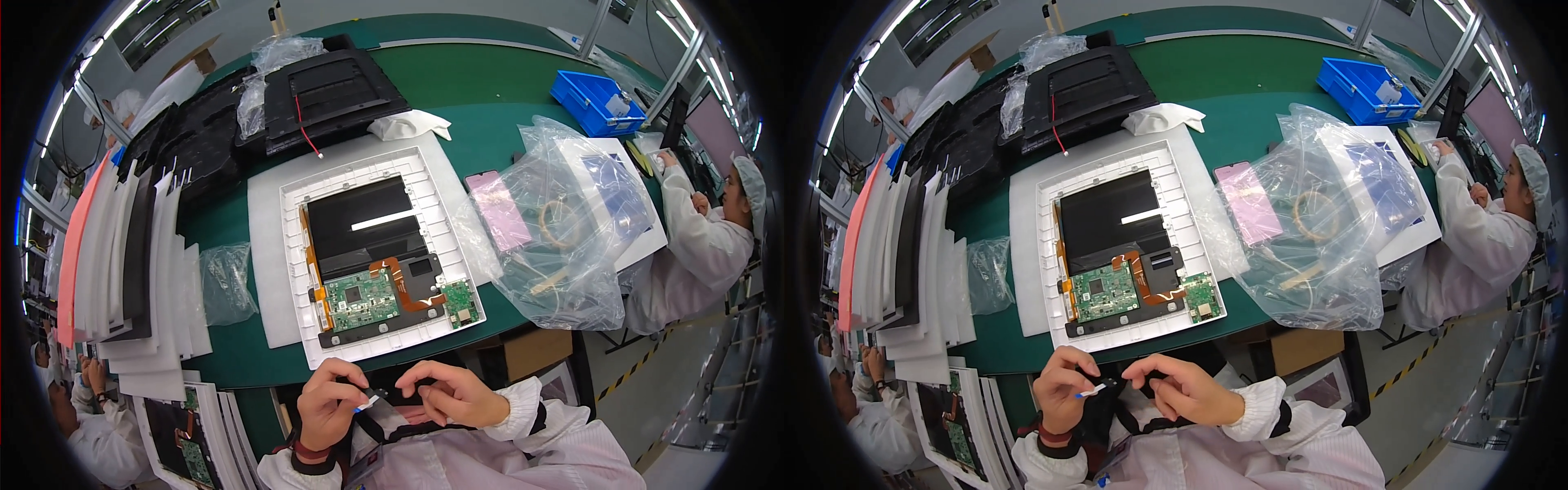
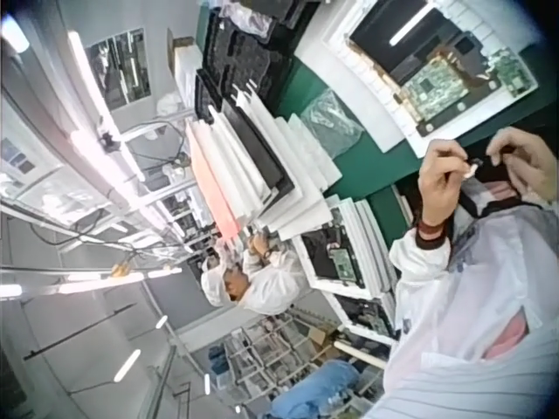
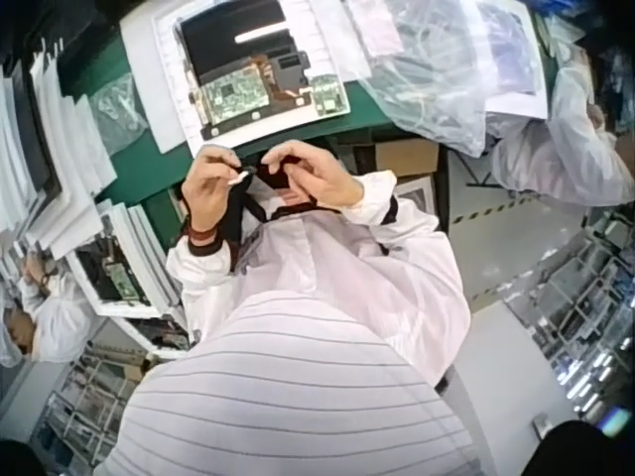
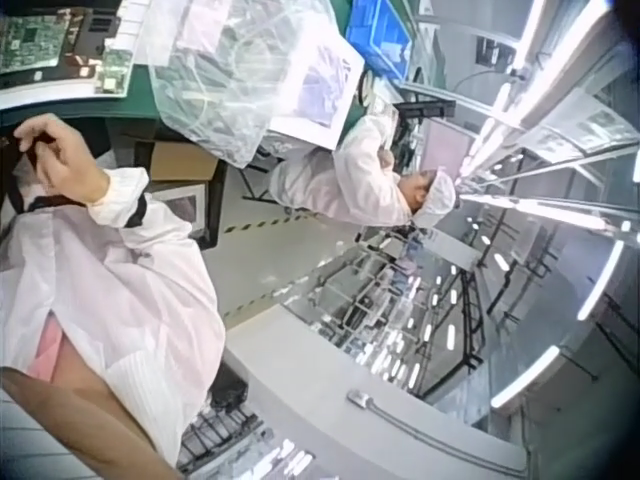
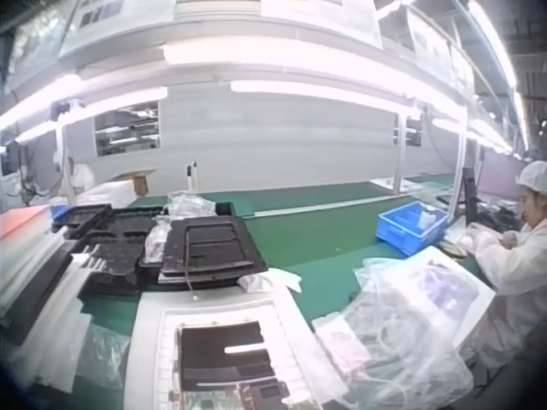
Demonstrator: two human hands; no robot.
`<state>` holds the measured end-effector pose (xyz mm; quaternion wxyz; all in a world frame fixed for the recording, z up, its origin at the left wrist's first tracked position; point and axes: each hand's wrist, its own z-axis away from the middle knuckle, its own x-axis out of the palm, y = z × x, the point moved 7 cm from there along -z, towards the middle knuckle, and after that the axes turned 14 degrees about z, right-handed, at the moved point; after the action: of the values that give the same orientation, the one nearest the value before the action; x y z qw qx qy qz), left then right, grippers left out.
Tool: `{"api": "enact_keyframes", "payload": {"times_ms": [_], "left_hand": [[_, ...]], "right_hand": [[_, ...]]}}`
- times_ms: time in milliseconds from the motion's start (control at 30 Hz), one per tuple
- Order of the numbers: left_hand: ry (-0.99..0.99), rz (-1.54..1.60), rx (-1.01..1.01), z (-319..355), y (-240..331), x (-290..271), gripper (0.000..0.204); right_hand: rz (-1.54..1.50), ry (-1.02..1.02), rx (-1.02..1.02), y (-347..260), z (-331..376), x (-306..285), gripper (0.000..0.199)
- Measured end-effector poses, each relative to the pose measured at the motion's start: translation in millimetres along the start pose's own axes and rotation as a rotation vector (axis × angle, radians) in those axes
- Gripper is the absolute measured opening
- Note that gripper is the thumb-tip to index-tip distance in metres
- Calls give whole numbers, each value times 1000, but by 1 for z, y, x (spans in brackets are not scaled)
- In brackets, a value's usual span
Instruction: The person is assembling a screen or display panel by connecting a ribbon cable to a circuit board and fitting it into a plastic frame.
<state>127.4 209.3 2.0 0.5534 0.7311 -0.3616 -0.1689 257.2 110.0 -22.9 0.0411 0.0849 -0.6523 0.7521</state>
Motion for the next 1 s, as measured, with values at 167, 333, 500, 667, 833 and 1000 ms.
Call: {"api": "enact_keyframes", "payload": {"times_ms": [167, 333, 500, 667, 833, 1000], "left_hand": [[3, 14, 113, -7, -1, 11, 17], [25, -105, 230, -6, 2, 16, 22], [31, -210, 309, -7, 10, 12, 25], [0, -260, 346, -7, 11, 9, 25], [125, -384, 229, -15, 14, 6, 15], [196, 166, -377, -9, -20, -5, 20]], "right_hand": [[-215, -234, 256, 22, -1, 15, 19], [-486, -235, 282, 22, -8, 40, 27], [-684, -72, 289, 21, -19, 39, 21], [-756, -20, 265, 21, -24, 34, 16], [-443, 336, 112, 4, -25, 1, 8], [-303, 553, -60, -6, -25, -20, 9]]}}
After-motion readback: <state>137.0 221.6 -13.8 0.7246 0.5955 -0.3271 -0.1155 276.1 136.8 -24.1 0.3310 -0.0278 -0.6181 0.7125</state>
